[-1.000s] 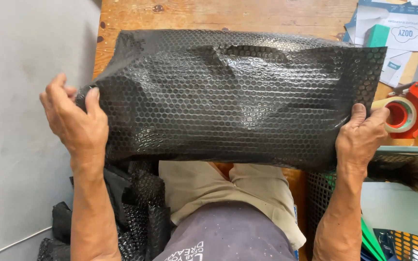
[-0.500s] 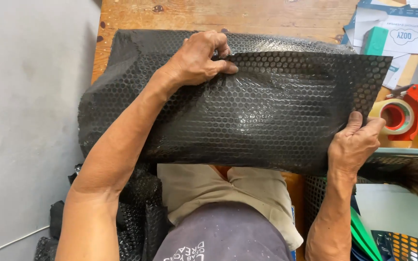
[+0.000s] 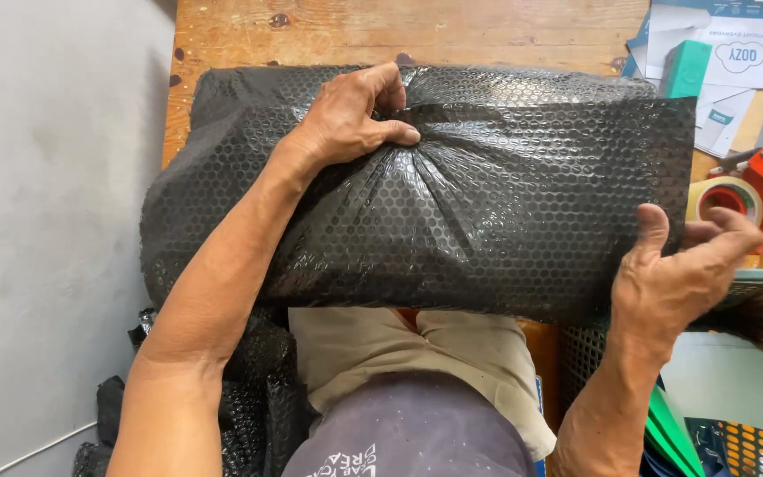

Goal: Wrapping a cushion in bubble wrap and securing it with tape for shipping.

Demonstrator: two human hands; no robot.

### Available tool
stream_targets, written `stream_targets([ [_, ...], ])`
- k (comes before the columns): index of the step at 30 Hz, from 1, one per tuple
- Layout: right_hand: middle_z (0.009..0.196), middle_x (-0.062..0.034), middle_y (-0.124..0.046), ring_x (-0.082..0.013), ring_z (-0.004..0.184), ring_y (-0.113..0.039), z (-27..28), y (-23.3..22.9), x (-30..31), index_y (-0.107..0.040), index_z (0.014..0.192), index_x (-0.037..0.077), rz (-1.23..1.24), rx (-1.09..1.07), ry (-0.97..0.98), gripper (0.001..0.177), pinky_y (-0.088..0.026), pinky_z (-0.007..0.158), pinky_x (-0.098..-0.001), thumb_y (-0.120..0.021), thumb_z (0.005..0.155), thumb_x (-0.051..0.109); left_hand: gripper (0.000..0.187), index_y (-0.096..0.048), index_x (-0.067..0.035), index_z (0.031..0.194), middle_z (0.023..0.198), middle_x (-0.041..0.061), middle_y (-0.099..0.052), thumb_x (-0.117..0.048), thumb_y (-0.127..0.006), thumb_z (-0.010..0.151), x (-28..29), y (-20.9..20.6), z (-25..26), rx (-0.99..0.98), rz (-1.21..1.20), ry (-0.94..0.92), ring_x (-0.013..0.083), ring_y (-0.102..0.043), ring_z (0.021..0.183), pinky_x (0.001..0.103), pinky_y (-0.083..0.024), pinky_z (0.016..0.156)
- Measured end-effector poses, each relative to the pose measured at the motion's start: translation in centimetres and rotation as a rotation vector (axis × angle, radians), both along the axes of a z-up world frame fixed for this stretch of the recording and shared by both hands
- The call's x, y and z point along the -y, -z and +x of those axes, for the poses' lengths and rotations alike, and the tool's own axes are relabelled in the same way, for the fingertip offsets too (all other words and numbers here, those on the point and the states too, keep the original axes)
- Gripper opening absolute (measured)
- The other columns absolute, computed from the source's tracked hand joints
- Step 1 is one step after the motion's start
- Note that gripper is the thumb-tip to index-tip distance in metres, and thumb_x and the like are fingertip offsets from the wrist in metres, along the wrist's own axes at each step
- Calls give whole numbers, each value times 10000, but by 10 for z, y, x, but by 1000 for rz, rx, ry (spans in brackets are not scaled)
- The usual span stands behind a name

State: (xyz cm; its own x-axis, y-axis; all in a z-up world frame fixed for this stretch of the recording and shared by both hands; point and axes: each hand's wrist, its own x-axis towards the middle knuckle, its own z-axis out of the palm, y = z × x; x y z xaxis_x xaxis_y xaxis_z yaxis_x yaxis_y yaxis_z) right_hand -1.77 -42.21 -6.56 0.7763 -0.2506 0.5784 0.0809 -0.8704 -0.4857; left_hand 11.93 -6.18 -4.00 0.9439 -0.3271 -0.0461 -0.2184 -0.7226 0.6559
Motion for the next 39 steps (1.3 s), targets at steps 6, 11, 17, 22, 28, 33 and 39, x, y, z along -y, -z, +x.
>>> stream_targets([
  [6, 1544, -240, -283, -401, 1474, -308, 16, -30, -63, -322, 1532, 40, -272, -35, -375, 722, -297, 1234, -610, -521, 1091, 576, 401, -556, -179, 986, 1002, 8, -629, -338, -872, 798, 1, -1, -21, 88, -124, 9, 172, -606, 888, 340, -503, 754],
  [11, 1698, -207, -16, -404, 1582, -5, 31, -18, -125, -133, 1679, 166, -629, -354, -623, 1020, 41, 1205, -722, -674, 1048, 756, 444, -547, -166, 1008, 1018, 36, -640, -404, -859, 800, -1, 6, -37, 139, -165, -27, 184, -621, 902, 352, -517, 752],
  [17, 1708, -169, -204, -342, 1577, -122, 59, -10, -116, -306, 1644, 78, -559, -390, -681, 931, -9, 1202, -680, -277, 994, 745, 464, -579, -149, 984, 992, 49, -629, -377, -914, 761, 0, 12, -42, 139, -164, -85, 188, -628, 878, 357, -533, 779],
  [22, 1717, -86, -24, -325, 1571, -19, 88, -9, -44, -94, 1645, 170, -287, -850, -367, 836, 15, 1210, -618, -242, 984, 659, 376, -601, -174, 930, 947, -7, -586, -332, -907, 781, 2, 16, -42, 104, -181, -107, 153, -532, 863, 325, -472, 751],
  [28, 1704, -185, -2, -415, 1588, -7, 74, -5, -32, -154, 1673, 96, -297, -604, -237, 813, 84, 1162, -742, -293, 1068, 620, 362, -623, -202, 933, 989, -3, -588, -390, -891, 779, 4, 22, -40, 74, -99, -128, 163, -566, 890, 358, -500, 782],
  [33, 1703, -146, 144, -333, 1600, 131, 56, -45, -111, 52, 1687, 180, -678, -731, -438, 839, 156, 1209, -614, -249, 1158, 757, 396, -612, -175, 910, 963, 10, -603, -396, -904, 759, 4, 18, -38, 99, -128, -115, 163, -590, 880, 346, -513, 783],
  [39, 1690, -141, -256, -406, 1542, -216, 51, -9, -139, -353, 1626, 197, -527, -377, -700, 700, -70, 1126, -795, -441, 1036, 564, 338, -554, -121, 906, 898, 49, -574, -248, -861, 842, -1, 19, -28, 285, -149, -88, 206, -552, 813, 364, -470, 710],
])
